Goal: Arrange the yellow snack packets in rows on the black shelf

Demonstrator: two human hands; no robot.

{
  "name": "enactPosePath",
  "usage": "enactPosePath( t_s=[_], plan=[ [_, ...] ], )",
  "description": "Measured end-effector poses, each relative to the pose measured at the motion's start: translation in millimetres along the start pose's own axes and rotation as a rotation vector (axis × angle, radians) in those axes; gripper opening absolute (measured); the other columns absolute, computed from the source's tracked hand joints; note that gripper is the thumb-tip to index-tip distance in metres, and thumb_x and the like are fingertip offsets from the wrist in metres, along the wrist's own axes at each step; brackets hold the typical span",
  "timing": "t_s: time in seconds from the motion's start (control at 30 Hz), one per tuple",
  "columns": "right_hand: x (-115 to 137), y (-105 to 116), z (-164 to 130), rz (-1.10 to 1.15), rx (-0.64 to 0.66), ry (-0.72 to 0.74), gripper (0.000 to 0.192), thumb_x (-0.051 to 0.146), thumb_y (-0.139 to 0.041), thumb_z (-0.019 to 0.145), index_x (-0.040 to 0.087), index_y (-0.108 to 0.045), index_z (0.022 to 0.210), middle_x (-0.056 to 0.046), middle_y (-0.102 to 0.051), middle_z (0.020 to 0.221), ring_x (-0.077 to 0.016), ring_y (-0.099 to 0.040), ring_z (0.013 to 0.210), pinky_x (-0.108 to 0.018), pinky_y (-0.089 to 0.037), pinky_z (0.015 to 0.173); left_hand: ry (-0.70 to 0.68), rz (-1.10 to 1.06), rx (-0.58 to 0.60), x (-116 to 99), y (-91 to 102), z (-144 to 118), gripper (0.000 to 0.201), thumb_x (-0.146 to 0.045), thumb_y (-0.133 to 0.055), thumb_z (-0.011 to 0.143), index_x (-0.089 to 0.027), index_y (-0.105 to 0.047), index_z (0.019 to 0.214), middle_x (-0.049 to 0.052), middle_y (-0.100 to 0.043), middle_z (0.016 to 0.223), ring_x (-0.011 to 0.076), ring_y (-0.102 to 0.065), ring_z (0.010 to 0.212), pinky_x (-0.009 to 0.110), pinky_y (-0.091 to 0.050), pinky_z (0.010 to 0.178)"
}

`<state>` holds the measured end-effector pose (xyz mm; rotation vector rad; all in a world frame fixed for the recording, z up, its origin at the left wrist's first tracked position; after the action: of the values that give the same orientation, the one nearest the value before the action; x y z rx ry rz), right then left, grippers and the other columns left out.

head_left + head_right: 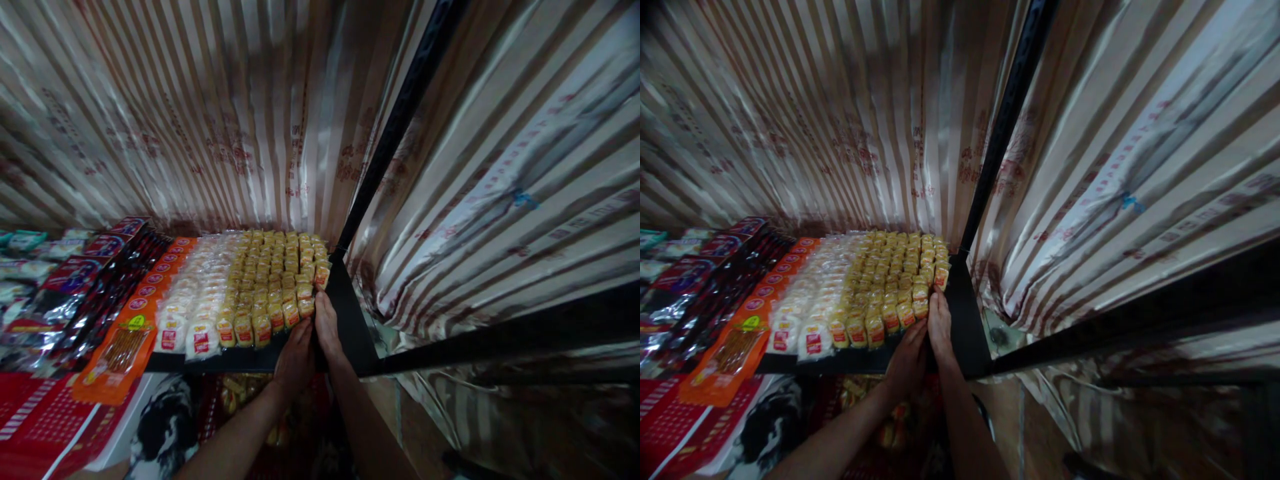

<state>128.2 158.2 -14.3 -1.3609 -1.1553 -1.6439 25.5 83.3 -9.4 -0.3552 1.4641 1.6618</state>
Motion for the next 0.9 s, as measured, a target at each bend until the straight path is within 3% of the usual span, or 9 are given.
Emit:
enactPosePath(
  t_s=[0.3, 0.47, 0.6, 0.8, 0.9],
  plan=[
    [11, -7, 1, 0.047, 0.044, -0.015, 0.057, 0.056, -0.031, 0.087, 0.017, -0.056, 0.122, -0.010, -0.058, 0.125, -0.0220, -0.050, 0.119, -0.041, -0.036, 0.104, 0.017, -0.046, -0.042, -4, 7.6, 1, 0.041, -0.014, -0.035, 0.087, -0.008, -0.050, 0.125, 0.016, -0.050, 0.131, 0.0207, -0.044, 0.125, 0.042, -0.039, 0.106],
    [14, -9, -4, 0.024, 0.035, 0.101, 0.059, 0.053, -0.021, 0.090, 0.018, -0.051, 0.126, -0.009, -0.049, 0.134, -0.0195, -0.039, 0.128, -0.040, -0.026, 0.110, 0.001, -0.075, -0.057, -4, 9.6, 0, 0.042, -0.015, -0.036, 0.087, -0.009, -0.048, 0.127, 0.015, -0.050, 0.131, 0.0205, -0.043, 0.126, 0.043, -0.039, 0.106],
    [8, -16, -4, -0.023, 0.044, 0.169, 0.057, 0.052, -0.023, 0.089, 0.019, -0.049, 0.127, -0.009, -0.049, 0.132, -0.0194, -0.035, 0.130, -0.041, -0.025, 0.111, -0.003, -0.074, -0.054, -2, 9.2, 0, 0.045, -0.011, -0.036, 0.084, -0.012, -0.048, 0.127, 0.014, -0.051, 0.130, 0.0206, -0.044, 0.125, 0.044, -0.039, 0.105],
    [18, -14, 0, -0.120, -0.083, 0.226, 0.057, 0.048, -0.016, 0.091, 0.015, -0.055, 0.116, -0.013, -0.057, 0.120, -0.0209, -0.047, 0.117, -0.042, -0.032, 0.104, -0.001, -0.018, -0.104, 5, 3.7, -5, 0.042, -0.011, -0.038, 0.080, -0.010, -0.053, 0.119, 0.015, -0.057, 0.122, 0.0221, -0.051, 0.117, 0.043, -0.045, 0.100],
    [22, -13, 1, -0.146, -0.116, 0.265, 0.057, 0.047, -0.015, 0.091, 0.014, -0.057, 0.112, -0.014, -0.058, 0.116, -0.0213, -0.049, 0.112, -0.041, -0.034, 0.101, -0.032, -0.019, -0.208, -1, 18.1, -11, 0.036, -0.009, -0.036, 0.081, -0.013, -0.059, 0.108, 0.013, -0.063, 0.109, 0.0191, -0.059, 0.103, 0.037, -0.051, 0.090]
  ],
)
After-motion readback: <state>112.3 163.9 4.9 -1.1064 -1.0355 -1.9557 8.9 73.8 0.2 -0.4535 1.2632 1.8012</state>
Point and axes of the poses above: each hand's wrist, its own z-axis towards the middle knuckle, its own y-axis out of the back of the hand, x = y × z, the point moved 4 cm from there along z, towards the middle knuckle
